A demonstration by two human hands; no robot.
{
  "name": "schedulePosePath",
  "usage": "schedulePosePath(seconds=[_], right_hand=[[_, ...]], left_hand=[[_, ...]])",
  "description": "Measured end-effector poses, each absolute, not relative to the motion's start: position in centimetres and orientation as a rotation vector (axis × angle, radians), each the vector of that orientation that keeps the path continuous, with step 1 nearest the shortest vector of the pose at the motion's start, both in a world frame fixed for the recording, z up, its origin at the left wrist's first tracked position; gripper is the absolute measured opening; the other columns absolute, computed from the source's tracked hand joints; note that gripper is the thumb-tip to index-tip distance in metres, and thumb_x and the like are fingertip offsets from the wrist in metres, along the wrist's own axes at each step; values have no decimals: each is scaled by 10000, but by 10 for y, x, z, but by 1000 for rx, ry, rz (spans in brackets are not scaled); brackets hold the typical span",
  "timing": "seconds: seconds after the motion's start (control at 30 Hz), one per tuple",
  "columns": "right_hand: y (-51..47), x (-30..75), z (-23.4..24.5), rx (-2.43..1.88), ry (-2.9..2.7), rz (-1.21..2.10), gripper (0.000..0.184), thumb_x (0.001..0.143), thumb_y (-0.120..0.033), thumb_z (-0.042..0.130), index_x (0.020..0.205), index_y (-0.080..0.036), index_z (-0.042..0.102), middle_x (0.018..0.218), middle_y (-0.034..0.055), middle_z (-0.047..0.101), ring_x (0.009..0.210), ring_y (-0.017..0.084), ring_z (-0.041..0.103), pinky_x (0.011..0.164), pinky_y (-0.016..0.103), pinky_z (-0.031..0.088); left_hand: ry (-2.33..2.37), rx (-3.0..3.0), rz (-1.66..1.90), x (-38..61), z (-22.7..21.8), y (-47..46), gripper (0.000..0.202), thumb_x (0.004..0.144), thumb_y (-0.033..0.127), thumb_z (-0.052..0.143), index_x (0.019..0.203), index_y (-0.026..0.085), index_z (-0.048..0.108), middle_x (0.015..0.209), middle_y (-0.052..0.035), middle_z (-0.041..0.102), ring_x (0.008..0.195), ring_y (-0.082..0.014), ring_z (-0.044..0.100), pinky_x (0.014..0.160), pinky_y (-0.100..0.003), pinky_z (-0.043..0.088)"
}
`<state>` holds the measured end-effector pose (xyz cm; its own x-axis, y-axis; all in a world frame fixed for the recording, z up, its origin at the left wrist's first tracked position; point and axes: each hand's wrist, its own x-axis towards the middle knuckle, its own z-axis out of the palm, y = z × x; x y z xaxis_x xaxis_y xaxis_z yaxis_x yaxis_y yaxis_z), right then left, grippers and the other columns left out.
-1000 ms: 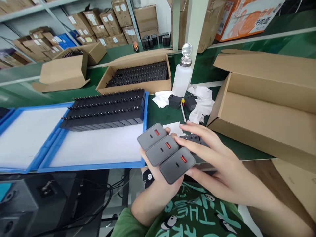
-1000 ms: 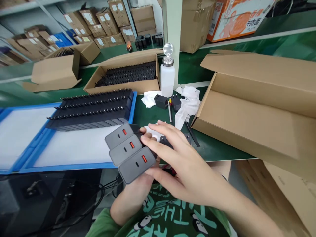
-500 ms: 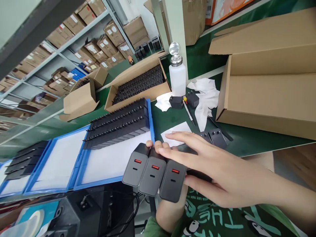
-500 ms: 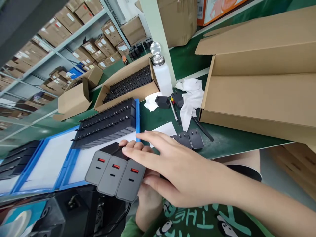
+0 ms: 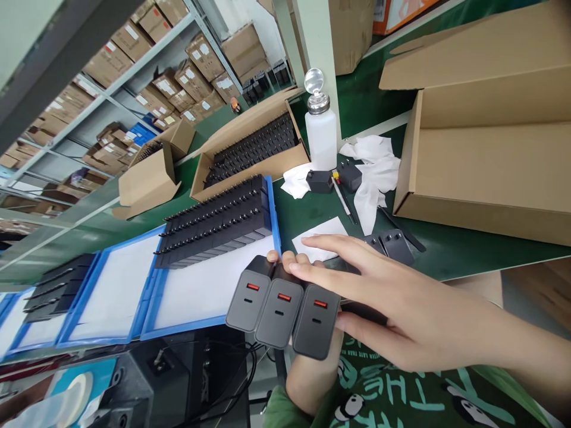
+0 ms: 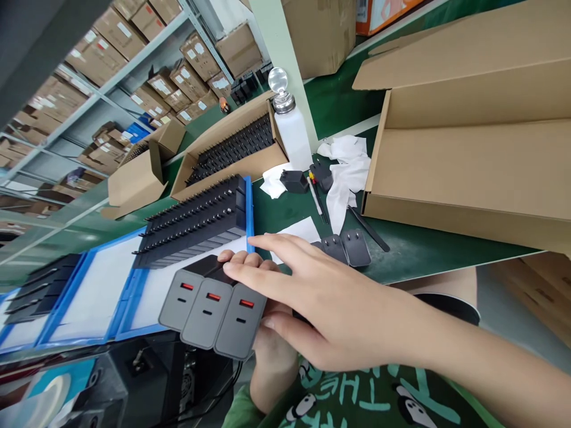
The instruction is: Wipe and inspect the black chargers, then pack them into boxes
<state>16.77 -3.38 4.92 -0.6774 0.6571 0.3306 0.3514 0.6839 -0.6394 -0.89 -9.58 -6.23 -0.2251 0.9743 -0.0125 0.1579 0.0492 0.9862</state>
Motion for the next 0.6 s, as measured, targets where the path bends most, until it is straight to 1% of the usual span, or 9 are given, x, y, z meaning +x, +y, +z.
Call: schedulePosePath(seconds=[0.13, 0.17, 0.23, 0.3, 0.33, 0.47, 0.5, 0.6], right_hand=[[-34, 168, 48, -775, -2326, 758, 602, 976, -222, 426, 1546, -326, 263, 1590, 64, 300, 1451, 223, 352, 1054, 381, 508], [-34, 168, 48, -775, -2323, 766, 607, 975, -220, 429, 1547, -331, 260, 1590, 62, 301, 1450, 227, 355, 1051, 384, 510], [-34, 168, 48, -777, -2321, 782, 617, 974, -225, 435, 1549, -349, 247, 1596, 51, 290, 1449, 236, 356, 1042, 394, 517], [-33, 168, 47, -776, -2326, 802, 627, 974, -234, 438, 1550, -370, 230, 1602, 42, 277, 1451, 244, 352, 1032, 408, 526], [-33, 168, 47, -778, -2327, 809, 630, 975, -237, 440, 1550, -378, 224, 1602, 40, 274, 1452, 247, 351, 1028, 414, 528], [-33, 167, 47, -774, -2327, 806, 637, 978, -224, 433, 1555, -375, 210, 1601, 49, 268, 1453, 242, 346, 1040, 412, 519], [-33, 167, 47, -769, -2328, 801, 635, 979, -218, 427, 1556, -369, 210, 1602, 50, 265, 1455, 236, 342, 1046, 404, 515], [-33, 166, 46, -754, -2328, 794, 630, 983, -213, 417, 1560, -355, 208, 1603, 54, 260, 1461, 227, 329, 1050, 388, 510]], left_hand=[[1348, 942, 1214, -6, -57, -98, 455, 938, 438, 590, 1317, 194, 535, 1261, -116, 602, 1089, -250, 623, 891, -479, 563], [1317, 899, 1207, -6, -57, -99, 453, 933, 440, 594, 1318, 208, 540, 1247, -113, 611, 1091, -262, 626, 875, -489, 573], [1273, 829, 1205, -6, -57, -99, 408, 915, 453, 604, 1286, 282, 584, 1195, -97, 639, 1119, -316, 620, 814, -509, 599], [1251, 777, 1215, -7, -59, -99, 364, 897, 467, 614, 1237, 338, 625, 1143, -87, 659, 1148, -350, 605, 766, -500, 613], [1245, 756, 1223, -7, -60, -99, 360, 896, 467, 617, 1231, 336, 630, 1141, -88, 660, 1147, -342, 605, 767, -482, 614], [1240, 706, 1254, -8, -65, -100, 377, 940, 423, 587, 1254, 215, 586, 1242, -108, 616, 1080, -242, 624, 860, -430, 574], [1241, 700, 1258, -8, -65, -102, 376, 947, 416, 581, 1252, 197, 579, 1255, -110, 605, 1072, -231, 622, 873, -432, 565], [1248, 695, 1260, -8, -64, -109, 367, 940, 413, 591, 1234, 192, 585, 1258, -104, 599, 1079, -242, 612, 875, -445, 561]])
